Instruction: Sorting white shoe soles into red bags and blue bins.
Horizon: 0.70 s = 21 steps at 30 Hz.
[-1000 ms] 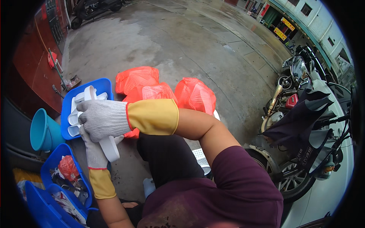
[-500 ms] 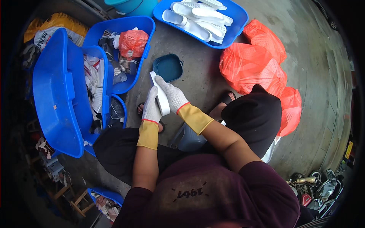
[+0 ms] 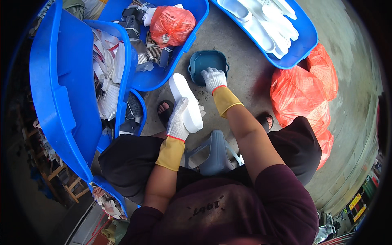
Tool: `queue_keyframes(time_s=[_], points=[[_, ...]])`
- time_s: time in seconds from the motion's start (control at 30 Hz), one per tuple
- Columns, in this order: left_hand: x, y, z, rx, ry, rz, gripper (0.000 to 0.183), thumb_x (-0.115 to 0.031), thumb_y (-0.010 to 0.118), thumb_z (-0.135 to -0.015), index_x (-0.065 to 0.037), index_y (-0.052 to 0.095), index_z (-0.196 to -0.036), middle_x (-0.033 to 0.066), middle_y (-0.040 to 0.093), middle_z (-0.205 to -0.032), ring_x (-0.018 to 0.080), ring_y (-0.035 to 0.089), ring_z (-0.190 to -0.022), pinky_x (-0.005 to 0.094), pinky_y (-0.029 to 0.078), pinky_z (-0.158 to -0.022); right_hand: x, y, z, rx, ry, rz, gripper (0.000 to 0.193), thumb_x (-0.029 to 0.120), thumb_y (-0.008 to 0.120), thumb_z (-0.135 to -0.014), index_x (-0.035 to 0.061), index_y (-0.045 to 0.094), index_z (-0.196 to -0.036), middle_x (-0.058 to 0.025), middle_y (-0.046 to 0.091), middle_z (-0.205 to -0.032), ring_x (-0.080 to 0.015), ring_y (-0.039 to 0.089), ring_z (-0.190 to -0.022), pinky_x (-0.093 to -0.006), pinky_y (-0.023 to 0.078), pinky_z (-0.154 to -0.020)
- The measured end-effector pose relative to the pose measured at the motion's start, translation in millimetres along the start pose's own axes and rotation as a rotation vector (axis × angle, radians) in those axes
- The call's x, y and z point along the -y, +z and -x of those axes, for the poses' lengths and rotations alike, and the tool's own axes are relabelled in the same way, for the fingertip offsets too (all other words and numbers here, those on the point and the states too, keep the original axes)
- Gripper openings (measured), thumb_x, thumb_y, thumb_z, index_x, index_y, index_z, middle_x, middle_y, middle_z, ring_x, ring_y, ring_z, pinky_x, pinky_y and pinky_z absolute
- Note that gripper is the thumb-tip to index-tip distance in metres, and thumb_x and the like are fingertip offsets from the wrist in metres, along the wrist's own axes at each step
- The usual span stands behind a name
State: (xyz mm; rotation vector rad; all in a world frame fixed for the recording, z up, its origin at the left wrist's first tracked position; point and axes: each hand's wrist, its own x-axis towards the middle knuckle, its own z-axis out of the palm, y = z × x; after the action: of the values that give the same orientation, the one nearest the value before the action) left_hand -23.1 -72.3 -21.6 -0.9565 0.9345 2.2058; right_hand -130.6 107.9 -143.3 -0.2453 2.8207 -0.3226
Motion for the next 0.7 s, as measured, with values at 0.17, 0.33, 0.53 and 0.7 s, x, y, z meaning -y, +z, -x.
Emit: queue_keyframes(time_s=[0.17, 0.33, 0.53, 0.7], points=[[-3.3, 15.0, 1.6, 0.099, 0.013, 0.054, 0.058, -0.044, 0.060, -0.105, 0.000, 0.050, -0.142, 0.0171, 0.063, -0.124, 0.0354, 0.067, -0.107, 0.0530, 0.055, -0.098, -28.9, 30.7, -12.4, 0.126, -0.014, 0.068, 0.042, 0.015, 0.064, -0.092, 0.0241, 0.068, -0.133, -0.0065, 0.067, -0.135, -0.0239, 0.063, -0.128, -0.0446, 0.049, -0.104], [-2.0, 12.6, -3.4, 0.185, 0.030, 0.081, 0.067, -0.050, 0.058, -0.104, -0.001, 0.045, -0.147, 0.0188, 0.062, -0.129, 0.0380, 0.067, -0.112, 0.0564, 0.054, -0.101, -44.9, 15.2, -0.1, -0.082, -0.086, -0.288, 0.041, 0.007, 0.060, -0.091, 0.0174, 0.071, -0.130, -0.0067, 0.072, -0.128, -0.0292, 0.069, -0.118, -0.0396, 0.054, -0.102], [-4.1, 12.0, -0.2, 0.364, 0.050, 0.131, 0.069, -0.052, 0.059, -0.103, -0.003, 0.045, -0.150, 0.0190, 0.061, -0.132, 0.0391, 0.065, -0.117, 0.0580, 0.053, -0.102, 3.9, -91.8, 55.0, 0.227, 0.005, -1.554, 0.029, 0.000, 0.060, -0.093, 0.0064, 0.077, -0.116, -0.0107, 0.076, -0.120, -0.0178, 0.072, -0.109, -0.0295, 0.054, -0.098], [13.9, 32.9, 20.6, 0.459, 0.036, 0.249, 0.061, -0.042, 0.052, -0.110, -0.010, 0.037, -0.159, 0.0116, 0.052, -0.153, 0.0280, 0.054, -0.138, 0.0426, 0.042, -0.117, 74.8, -132.5, 91.2, -0.441, -0.138, -0.488, 0.016, 0.008, 0.062, -0.082, 0.0075, 0.076, -0.090, -0.0211, 0.072, -0.085, -0.0430, 0.071, -0.087, -0.0478, 0.056, -0.079]])
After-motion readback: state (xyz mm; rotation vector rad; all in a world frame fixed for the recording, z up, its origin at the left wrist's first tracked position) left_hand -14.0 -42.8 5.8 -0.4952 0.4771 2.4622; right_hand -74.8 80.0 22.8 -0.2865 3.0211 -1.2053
